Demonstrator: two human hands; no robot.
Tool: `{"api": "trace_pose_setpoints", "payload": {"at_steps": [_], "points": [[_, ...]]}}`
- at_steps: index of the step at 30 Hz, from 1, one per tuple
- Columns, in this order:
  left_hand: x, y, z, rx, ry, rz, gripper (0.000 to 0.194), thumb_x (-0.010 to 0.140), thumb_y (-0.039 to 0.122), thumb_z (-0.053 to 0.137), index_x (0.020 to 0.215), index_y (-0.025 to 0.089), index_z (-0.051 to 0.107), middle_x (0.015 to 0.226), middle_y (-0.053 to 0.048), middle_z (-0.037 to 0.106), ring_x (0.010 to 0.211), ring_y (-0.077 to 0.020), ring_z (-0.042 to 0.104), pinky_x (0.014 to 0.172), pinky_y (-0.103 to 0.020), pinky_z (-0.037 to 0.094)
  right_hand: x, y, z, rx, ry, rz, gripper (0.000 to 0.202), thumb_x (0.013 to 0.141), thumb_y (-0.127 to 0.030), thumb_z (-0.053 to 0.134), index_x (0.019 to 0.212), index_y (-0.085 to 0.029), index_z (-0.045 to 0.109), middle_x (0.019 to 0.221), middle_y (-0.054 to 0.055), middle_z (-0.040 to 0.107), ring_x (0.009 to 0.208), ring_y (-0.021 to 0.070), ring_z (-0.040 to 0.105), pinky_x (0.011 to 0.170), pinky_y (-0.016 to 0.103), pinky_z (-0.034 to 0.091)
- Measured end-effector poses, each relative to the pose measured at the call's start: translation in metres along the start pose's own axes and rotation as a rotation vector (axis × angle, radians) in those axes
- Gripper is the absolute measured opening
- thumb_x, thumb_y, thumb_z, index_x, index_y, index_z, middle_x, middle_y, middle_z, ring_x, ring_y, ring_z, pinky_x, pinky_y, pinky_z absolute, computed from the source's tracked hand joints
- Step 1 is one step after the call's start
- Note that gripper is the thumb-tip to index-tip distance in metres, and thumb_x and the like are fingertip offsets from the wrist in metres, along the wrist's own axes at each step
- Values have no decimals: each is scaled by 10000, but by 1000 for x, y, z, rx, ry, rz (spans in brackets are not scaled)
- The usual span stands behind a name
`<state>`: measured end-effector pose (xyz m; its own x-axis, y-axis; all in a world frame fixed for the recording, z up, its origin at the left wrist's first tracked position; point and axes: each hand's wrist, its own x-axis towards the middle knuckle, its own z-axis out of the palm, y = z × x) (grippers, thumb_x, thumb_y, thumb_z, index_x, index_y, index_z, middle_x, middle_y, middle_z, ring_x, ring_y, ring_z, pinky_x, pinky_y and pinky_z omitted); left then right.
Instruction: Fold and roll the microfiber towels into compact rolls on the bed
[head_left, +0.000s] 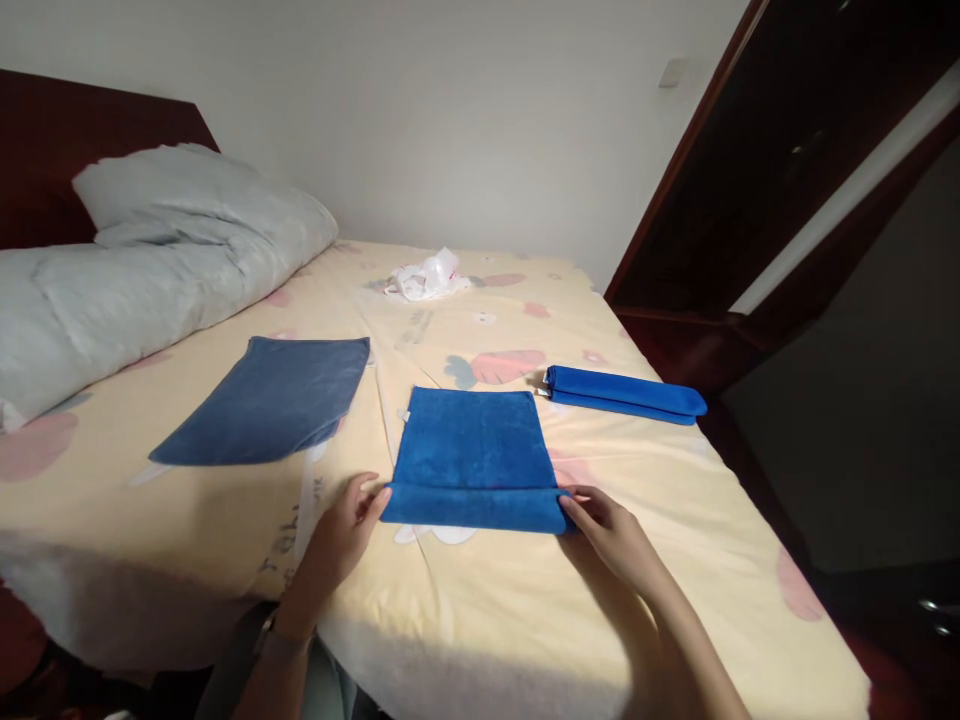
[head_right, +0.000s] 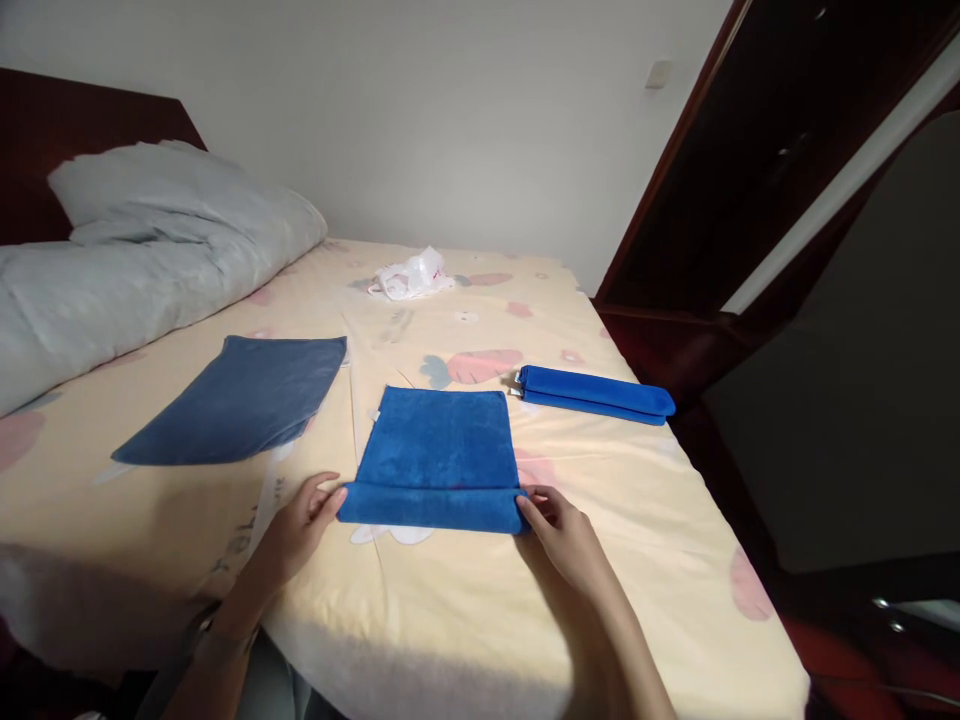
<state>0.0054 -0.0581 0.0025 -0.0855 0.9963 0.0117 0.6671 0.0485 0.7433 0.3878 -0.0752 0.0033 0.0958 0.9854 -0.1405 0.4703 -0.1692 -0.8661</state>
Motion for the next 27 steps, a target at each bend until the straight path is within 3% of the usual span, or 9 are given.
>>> {"api": "trace_pose_setpoints", "payload": {"at_steps": [3, 7, 11, 15, 18, 21, 24, 27], "points": [[4, -1, 12, 49, 83, -16, 486, 870, 580, 487, 1191, 218, 527, 874, -36, 684, 817, -220, 668, 753, -314, 500, 4, 1, 4, -88, 100, -1, 402, 880, -557, 542, 1143, -261, 611, 1039, 63, 729, 928, 263, 688, 799, 357, 525], [5, 4, 17, 79, 97, 30, 392, 852, 526, 543, 1094, 222, 595, 849, -32, 702, 788, -199, 666, 715, -272, 484, 4, -1, 5, -119, 111, 25, 445, 851, -581, 568, 1159, -261, 602, 1057, 71, 725, 954, 273, 686, 810, 372, 524], [2, 12, 18, 268, 116, 10, 319, 890, 510, 492, 911, 229, 642, 767, -28, 695, 736, -201, 658, 610, -251, 403, 5, -5, 5, -143, 89, 81, 481, 826, -559, 600, 1190, -246, 585, 1027, 81, 736, 934, 272, 696, 799, 370, 521], [3, 16, 23, 477, 142, 51, 422, 926, 528, 409, 692, 219, 574, 709, -55, 647, 726, -222, 626, 622, -278, 373, 8, -8, 10, -266, 108, 176, 467, 859, -568, 534, 1192, -246, 595, 1028, 95, 742, 992, 309, 679, 806, 398, 492], [5, 14, 29, 479, 206, 161, 377, 916, 513, 423, 732, 213, 560, 800, -92, 650, 850, -259, 613, 743, -316, 414, 11, -10, 17, -345, 110, 184, 479, 883, -599, 467, 1184, -253, 607, 1080, 109, 726, 1044, 336, 659, 821, 414, 471], [7, 12, 34, 320, 206, 121, 310, 912, 504, 437, 838, 217, 527, 835, -65, 660, 807, -236, 628, 685, -300, 425, 13, -10, 24, -293, 101, 140, 483, 891, -595, 451, 1173, -232, 596, 1098, 116, 716, 1047, 319, 659, 812, 383, 471], [6, 15, 34, 133, 213, 13, 290, 895, 500, 475, 985, 225, 488, 820, -22, 663, 723, -201, 646, 608, -263, 419, 13, -7, 27, -186, 127, 77, 465, 885, -560, 474, 1229, -247, 490, 935, 66, 729, 859, 269, 691, 706, 336, 472], [1, 19, 28, 83, 157, 13, 261, 905, 473, 459, 1014, 237, 482, 720, 22, 626, 634, -175, 626, 569, -246, 402, 7, -6, 21, -143, 76, 30, 378, 893, -539, 462, 1161, -272, 466, 676, -23, 653, 620, 223, 630, 602, 299, 423]]}}
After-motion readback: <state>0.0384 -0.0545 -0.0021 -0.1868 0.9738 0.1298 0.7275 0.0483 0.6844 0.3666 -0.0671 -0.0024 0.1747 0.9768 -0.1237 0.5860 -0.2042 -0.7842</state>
